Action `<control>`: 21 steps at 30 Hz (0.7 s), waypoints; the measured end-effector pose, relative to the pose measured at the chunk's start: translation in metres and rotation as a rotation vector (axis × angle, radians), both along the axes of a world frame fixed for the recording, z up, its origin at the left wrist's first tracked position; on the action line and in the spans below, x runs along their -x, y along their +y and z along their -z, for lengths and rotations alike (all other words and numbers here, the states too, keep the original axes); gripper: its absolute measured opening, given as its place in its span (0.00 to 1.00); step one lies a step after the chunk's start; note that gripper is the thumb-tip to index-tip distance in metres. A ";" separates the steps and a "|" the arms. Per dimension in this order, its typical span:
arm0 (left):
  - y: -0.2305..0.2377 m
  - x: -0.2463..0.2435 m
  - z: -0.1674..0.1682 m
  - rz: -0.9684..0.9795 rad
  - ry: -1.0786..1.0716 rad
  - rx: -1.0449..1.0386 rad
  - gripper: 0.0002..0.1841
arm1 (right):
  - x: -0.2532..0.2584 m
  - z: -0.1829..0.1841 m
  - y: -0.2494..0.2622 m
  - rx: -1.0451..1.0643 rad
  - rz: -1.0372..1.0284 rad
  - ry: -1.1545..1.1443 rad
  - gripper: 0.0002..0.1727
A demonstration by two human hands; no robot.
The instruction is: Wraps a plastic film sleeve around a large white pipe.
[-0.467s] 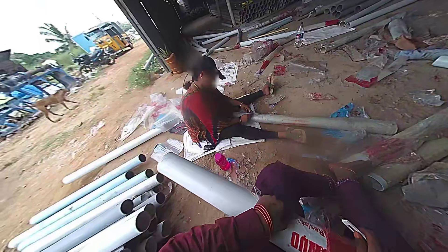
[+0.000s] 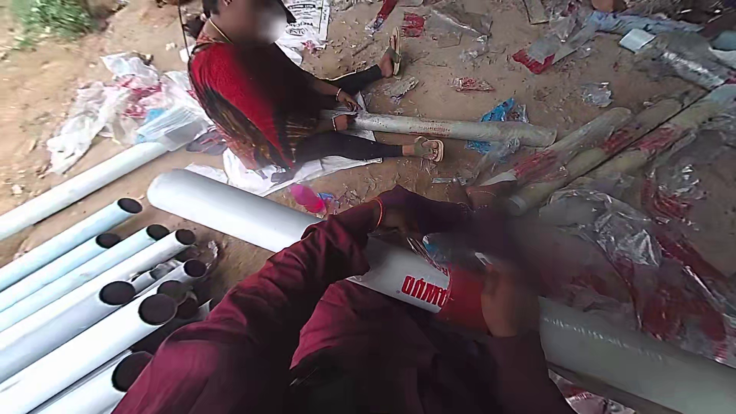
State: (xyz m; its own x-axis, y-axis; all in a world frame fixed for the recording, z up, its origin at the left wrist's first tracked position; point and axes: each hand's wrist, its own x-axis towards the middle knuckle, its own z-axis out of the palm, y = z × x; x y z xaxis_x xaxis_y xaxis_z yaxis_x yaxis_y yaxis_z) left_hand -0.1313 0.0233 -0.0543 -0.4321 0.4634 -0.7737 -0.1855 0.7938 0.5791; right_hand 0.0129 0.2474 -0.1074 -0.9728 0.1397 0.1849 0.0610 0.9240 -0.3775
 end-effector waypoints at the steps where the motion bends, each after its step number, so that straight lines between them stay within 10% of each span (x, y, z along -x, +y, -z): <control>1: -0.008 -0.007 -0.018 -0.153 0.069 -0.002 0.16 | 0.001 -0.002 0.001 0.019 0.007 -0.032 0.18; 8: -0.083 -0.081 -0.017 -0.420 1.529 -0.150 0.11 | 0.017 -0.008 0.007 0.069 0.019 -0.228 0.20; 12: -0.063 -0.157 0.018 -0.151 1.508 0.024 0.32 | 0.031 -0.012 0.001 0.092 0.060 -0.371 0.21; 21: -0.060 -0.148 0.081 -0.190 1.758 -0.199 0.16 | 0.037 -0.014 0.008 0.091 0.091 -0.481 0.22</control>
State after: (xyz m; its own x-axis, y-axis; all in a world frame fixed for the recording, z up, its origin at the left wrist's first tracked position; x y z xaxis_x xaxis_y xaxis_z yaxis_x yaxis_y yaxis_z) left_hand 0.0170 -0.0364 -0.1353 -0.6629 0.3332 0.6705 0.6264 0.7373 0.2529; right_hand -0.0243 0.2553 -0.0934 -0.9281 0.2227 -0.2983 0.3266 0.8716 -0.3656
